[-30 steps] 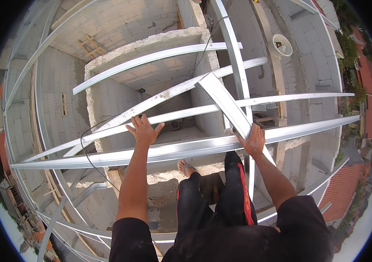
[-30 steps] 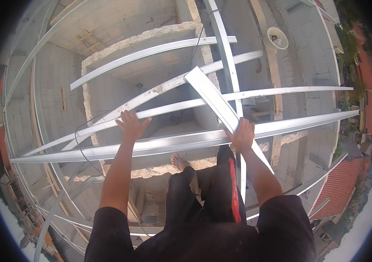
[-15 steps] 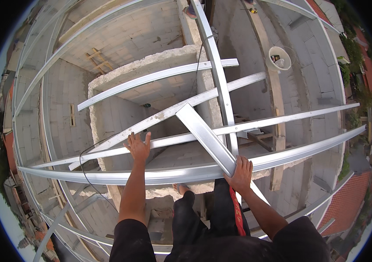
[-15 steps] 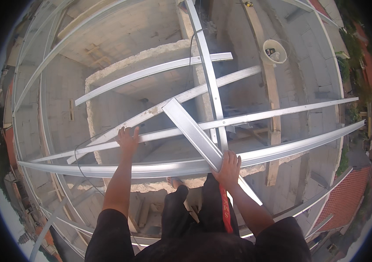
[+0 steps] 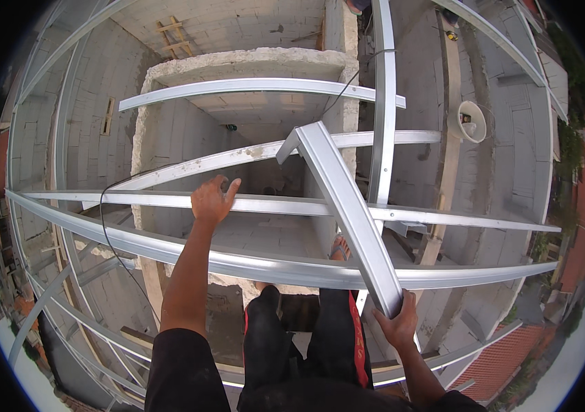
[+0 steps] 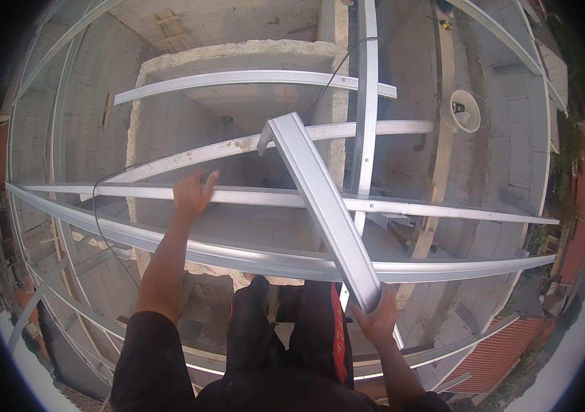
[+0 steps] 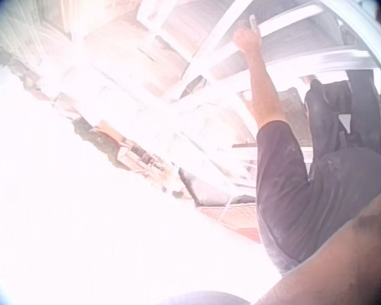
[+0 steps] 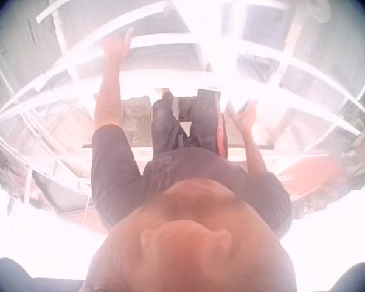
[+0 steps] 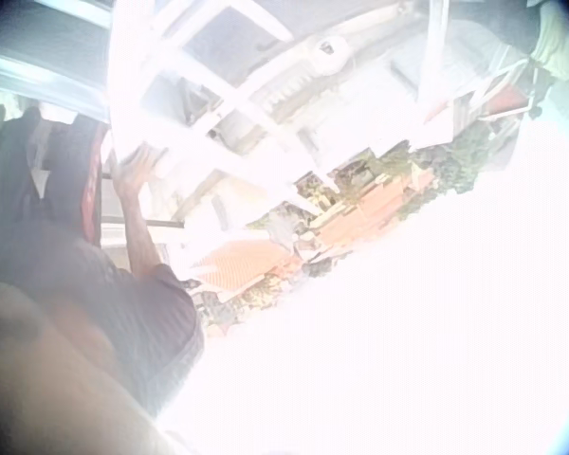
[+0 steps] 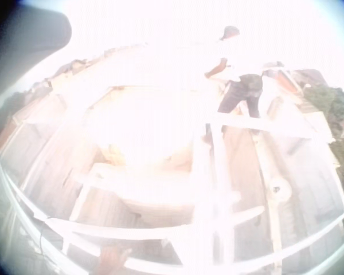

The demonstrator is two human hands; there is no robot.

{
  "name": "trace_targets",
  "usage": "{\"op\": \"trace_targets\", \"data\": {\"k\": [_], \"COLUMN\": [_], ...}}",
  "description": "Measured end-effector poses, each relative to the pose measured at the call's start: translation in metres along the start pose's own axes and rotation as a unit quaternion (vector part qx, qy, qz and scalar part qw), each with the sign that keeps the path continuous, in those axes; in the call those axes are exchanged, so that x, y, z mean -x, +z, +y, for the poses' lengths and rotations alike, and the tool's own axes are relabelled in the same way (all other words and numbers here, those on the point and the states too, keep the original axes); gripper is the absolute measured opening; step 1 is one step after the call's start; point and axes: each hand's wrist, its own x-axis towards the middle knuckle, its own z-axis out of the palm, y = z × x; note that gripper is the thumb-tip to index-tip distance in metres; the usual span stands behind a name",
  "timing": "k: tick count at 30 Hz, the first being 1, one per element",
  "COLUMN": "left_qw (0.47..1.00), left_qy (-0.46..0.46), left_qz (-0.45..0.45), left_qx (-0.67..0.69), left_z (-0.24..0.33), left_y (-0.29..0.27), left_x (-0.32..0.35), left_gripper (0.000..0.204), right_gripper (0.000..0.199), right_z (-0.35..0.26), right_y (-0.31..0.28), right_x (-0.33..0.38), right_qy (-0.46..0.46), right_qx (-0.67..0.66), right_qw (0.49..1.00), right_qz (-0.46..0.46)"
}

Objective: The person cuts a metal profile with an angle grinder, then uses a hammer to tap and align the pieces. They assemble the cut metal profiles into a frame structure on a rooftop, adjusting and fitting the pieces together.

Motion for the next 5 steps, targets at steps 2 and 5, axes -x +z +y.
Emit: {"op": "trace_targets", "data": {"k": [2, 5], "left_qw": [1.0, 1.0], "left_qy": [-0.005, -0.01], "left_qz": [-0.009, -0.017], "left_qx": [0.023, 0.012], "left_z": [0.002, -0.002], "left_y": [-0.002, -0.005], "left_x": [-0.004, -0.003], "left_gripper": [0.065, 0.066], "right_gripper": [0.079, 0.071], "right_z": [-0.054, -0.113], "right_y": [-0.029, -0.053], "right_x": [-0.04, -0.126], "right_qy": [0.026, 0.096], "right_qx": [-0.042, -0.297], "right_qw": [0.998, 0.93], "right_qz": [-0.041, -0.196]}}
